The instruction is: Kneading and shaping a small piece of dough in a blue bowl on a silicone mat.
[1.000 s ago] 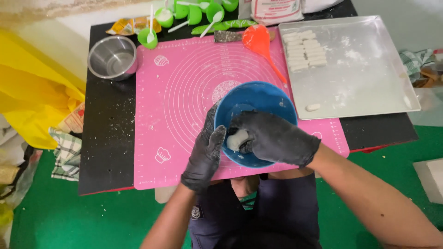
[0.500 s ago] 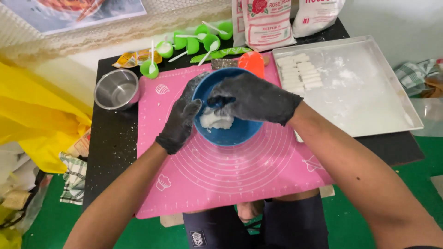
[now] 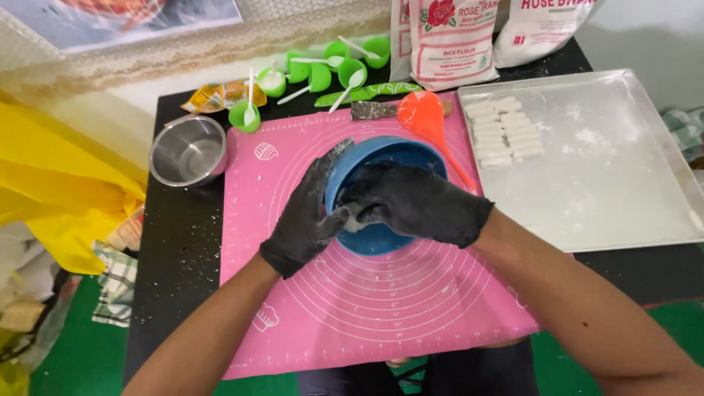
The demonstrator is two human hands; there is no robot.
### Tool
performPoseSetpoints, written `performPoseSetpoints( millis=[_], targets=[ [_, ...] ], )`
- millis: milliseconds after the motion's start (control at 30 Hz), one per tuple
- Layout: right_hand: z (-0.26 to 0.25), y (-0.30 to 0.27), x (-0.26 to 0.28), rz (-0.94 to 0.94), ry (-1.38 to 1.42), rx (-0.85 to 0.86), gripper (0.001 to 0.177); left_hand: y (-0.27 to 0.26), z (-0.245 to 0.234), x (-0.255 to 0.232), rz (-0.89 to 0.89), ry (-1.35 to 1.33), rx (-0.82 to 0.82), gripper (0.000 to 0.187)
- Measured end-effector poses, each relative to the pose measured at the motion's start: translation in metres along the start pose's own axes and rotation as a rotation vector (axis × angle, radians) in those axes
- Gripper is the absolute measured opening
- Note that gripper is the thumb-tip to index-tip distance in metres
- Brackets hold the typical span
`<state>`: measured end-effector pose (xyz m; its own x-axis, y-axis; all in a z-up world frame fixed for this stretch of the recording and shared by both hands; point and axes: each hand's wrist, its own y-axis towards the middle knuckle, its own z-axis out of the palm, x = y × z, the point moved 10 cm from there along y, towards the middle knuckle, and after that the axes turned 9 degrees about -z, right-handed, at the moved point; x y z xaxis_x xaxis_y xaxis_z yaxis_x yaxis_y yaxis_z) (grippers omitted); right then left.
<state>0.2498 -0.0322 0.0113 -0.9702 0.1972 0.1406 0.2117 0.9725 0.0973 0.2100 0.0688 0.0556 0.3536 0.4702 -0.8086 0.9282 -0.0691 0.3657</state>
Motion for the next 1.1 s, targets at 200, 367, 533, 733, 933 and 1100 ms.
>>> performPoseSetpoints(
  millis=[200, 367, 533, 733, 933, 1100],
  targets=[
    [-0.023, -0.002, 0.013, 0.113, 0.884, -0.149, 0.044, 0.004, -0.005, 0.022, -0.114, -0.039, -0.022, 0.073],
    [-0.031, 0.009, 0.039, -0.064, -0.207, -0.279, 0.026, 0.002, -0.001, 0.084, -0.360, -0.214, -0.090, 0.058],
    [-0.019, 0.017, -0.005, 0.191, 0.035, -0.259, 0.041, 0.010, -0.008, 0.034, -0.317, -0.200, -0.082, 0.052],
    [-0.022, -0.001, -0.035, 0.578, 0.480, -0.192, 0.045, 0.005, 0.000, 0.028, -0.258, -0.207, -0.036, 0.059],
    [-0.052, -0.009, -0.034, 0.659, 0.556, -0.438, 0.041, 0.002, 0.001, 0.054, -0.207, -0.308, -0.020, 0.062],
    [-0.068, -0.005, -0.012, 0.306, 0.209, -0.646, 0.036, -0.001, 0.007, 0.041, -0.158, -0.454, 0.002, 0.071]
  ],
)
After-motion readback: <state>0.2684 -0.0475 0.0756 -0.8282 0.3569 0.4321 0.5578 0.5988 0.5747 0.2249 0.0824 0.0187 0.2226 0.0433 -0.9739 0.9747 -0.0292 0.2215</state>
